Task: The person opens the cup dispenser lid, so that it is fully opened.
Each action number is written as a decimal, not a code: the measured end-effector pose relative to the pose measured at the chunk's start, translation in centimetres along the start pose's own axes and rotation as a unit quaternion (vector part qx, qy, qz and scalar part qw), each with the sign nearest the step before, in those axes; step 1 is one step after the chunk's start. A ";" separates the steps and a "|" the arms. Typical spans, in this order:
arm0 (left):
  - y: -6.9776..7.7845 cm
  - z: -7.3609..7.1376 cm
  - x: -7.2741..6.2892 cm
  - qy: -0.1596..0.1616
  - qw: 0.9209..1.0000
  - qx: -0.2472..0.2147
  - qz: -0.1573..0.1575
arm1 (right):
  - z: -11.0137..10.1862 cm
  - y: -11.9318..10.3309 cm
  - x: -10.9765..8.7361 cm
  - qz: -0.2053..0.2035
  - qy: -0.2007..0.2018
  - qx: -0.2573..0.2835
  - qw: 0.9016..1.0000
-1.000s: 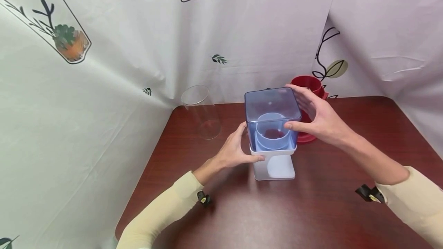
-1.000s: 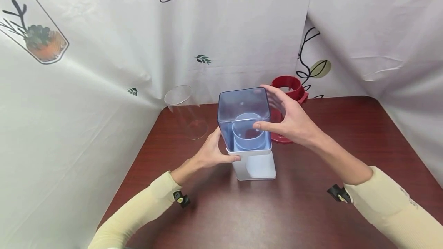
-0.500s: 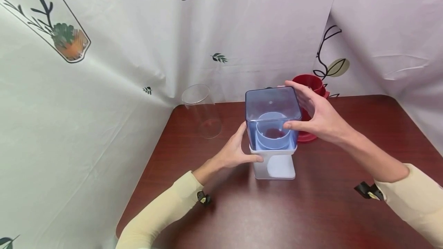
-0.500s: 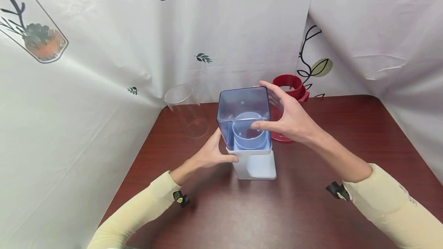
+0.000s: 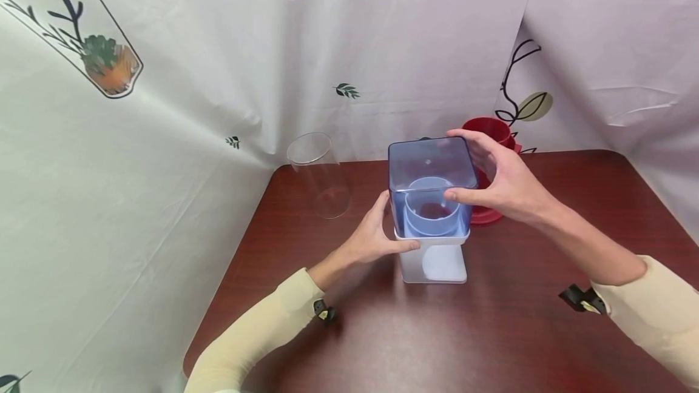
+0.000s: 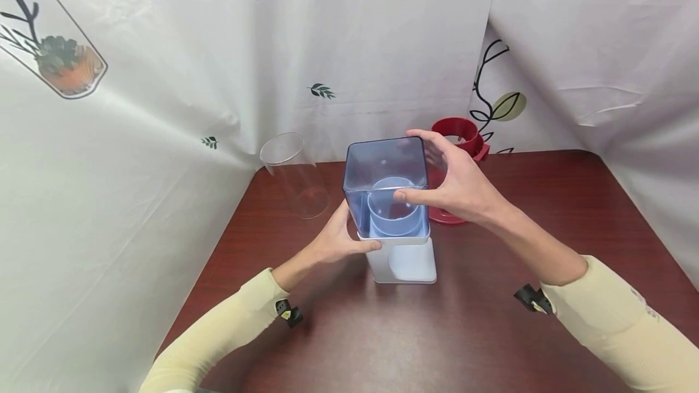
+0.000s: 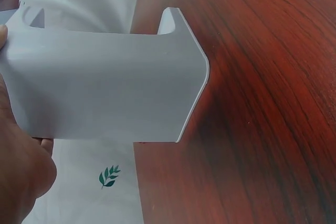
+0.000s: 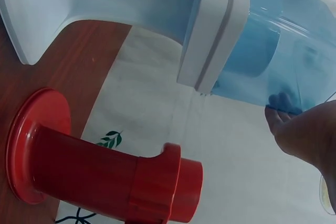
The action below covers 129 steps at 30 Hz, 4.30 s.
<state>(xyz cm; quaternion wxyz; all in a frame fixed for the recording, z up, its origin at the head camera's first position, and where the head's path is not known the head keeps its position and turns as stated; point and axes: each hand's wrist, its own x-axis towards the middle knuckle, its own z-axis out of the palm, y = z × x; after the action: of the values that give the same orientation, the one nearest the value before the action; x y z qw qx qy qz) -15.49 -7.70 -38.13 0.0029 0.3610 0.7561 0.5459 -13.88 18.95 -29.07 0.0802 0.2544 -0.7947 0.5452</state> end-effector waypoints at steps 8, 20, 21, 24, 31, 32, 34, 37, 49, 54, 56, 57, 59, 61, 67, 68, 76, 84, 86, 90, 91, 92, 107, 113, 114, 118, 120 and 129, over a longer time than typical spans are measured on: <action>0.6 -0.2 0.2 0.002 0.999 0.041 0.005 | 0.0 0.1 0.0 -0.010 0.021 0.000 1.000; 0.7 -0.4 0.3 0.003 0.996 0.089 0.018 | -0.1 0.2 0.3 -0.003 0.025 0.016 1.000; 0.7 -0.4 0.3 0.003 0.996 0.089 0.018 | -0.1 0.2 0.3 -0.003 0.025 0.018 1.000; 0.8 -0.3 0.2 0.003 0.996 0.088 0.015 | 0.0 0.2 0.2 -0.005 0.025 0.021 0.999; 0.9 -0.2 0.2 -0.001 0.996 0.088 0.008 | -0.1 0.2 0.1 -0.010 0.029 0.019 0.999; 0.9 -0.2 0.2 -0.001 0.996 0.090 0.008 | -0.1 0.2 0.1 -0.011 0.029 0.019 0.999; 1.0 -0.2 0.2 -0.002 0.996 0.093 0.009 | -0.1 0.2 0.0 -0.014 0.030 0.022 0.999; -0.4 -0.1 0.4 -0.002 0.995 0.096 0.009 | -0.1 0.2 0.0 -0.018 0.028 0.023 0.999; -3.1 -0.1 0.5 -0.011 0.996 0.091 -0.001 | 0.0 0.1 -0.1 -0.021 0.028 0.019 0.999; -2.0 -0.2 0.6 -0.011 0.997 0.078 0.014 | 0.0 -0.1 -0.2 -0.003 0.029 0.010 1.000; -2.1 -0.2 0.6 -0.010 0.997 0.080 0.016 | 0.0 -0.3 -0.2 0.005 0.029 0.010 1.000; -2.0 -0.2 0.6 -0.010 0.996 0.084 0.016 | 0.0 -0.4 -0.2 0.008 0.028 0.010 1.000; -2.1 -0.2 0.6 -0.010 0.996 0.088 0.017 | -0.1 -0.4 -0.1 0.013 0.026 0.013 1.000; -1.7 -0.2 0.6 -0.008 0.996 0.091 0.018 | -0.2 -0.4 -0.1 0.015 0.024 0.019 0.999; 0.9 -0.4 0.3 -0.004 0.995 0.100 0.025 | -0.2 -0.4 0.1 0.014 0.018 0.036 0.999; 1.0 -0.4 0.3 -0.004 0.995 0.101 0.025 | -0.2 -0.4 0.1 0.013 0.018 0.036 0.999; 0.8 -0.3 0.3 0.000 0.994 0.102 0.028 | -0.1 -0.5 -0.1 0.003 0.020 0.030 0.999; 0.5 -0.2 0.4 -0.002 0.995 0.102 0.018 | -0.1 -0.5 -0.3 -0.010 0.024 0.019 0.999; -0.6 -0.1 0.5 -0.001 0.995 0.102 0.019 | -0.2 -0.4 -0.3 -0.013 0.025 0.020 0.999; -3.0 0.2 0.7 0.001 0.994 0.109 0.024 | -0.3 -0.4 -0.1 -0.012 0.023 0.038 0.999; -3.2 0.2 0.7 0.000 0.994 0.109 0.024 | -0.4 -0.4 -0.1 -0.010 0.022 0.043 0.999; -3.4 0.2 0.7 0.000 0.994 0.108 0.025 | -0.4 -0.3 -0.1 -0.007 0.021 0.047 0.999; -3.6 0.3 0.7 0.000 0.995 0.097 0.034 | -0.6 -0.5 0.0 0.016 0.020 0.057 0.998; -3.7 0.5 0.7 -0.002 0.995 0.095 0.036 | -0.4 -0.7 -0.4 -0.013 0.030 0.033 0.999; -3.7 0.4 0.7 -0.002 0.995 0.097 0.036 | -0.3 -0.8 -0.5 -0.021 0.030 0.027 0.999; -3.7 0.2 0.6 0.001 0.993 0.113 0.029 | -0.1 -1.2 -0.4 -0.040 0.029 0.010 0.999; -3.7 0.2 0.6 0.002 0.993 0.115 0.026 | -0.1 -1.3 -0.3 -0.036 0.031 0.009 0.999; -3.7 0.2 0.5 0.002 0.994 0.104 0.032 | -0.3 -1.1 -0.4 -0.028 0.040 0.026 0.998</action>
<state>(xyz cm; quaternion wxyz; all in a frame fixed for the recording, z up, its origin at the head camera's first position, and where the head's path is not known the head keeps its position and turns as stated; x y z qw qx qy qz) -17.75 -7.75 -41.07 -0.0535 0.3822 0.7971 0.4644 -13.05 19.05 -28.26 0.1202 0.2564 -0.7692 0.5728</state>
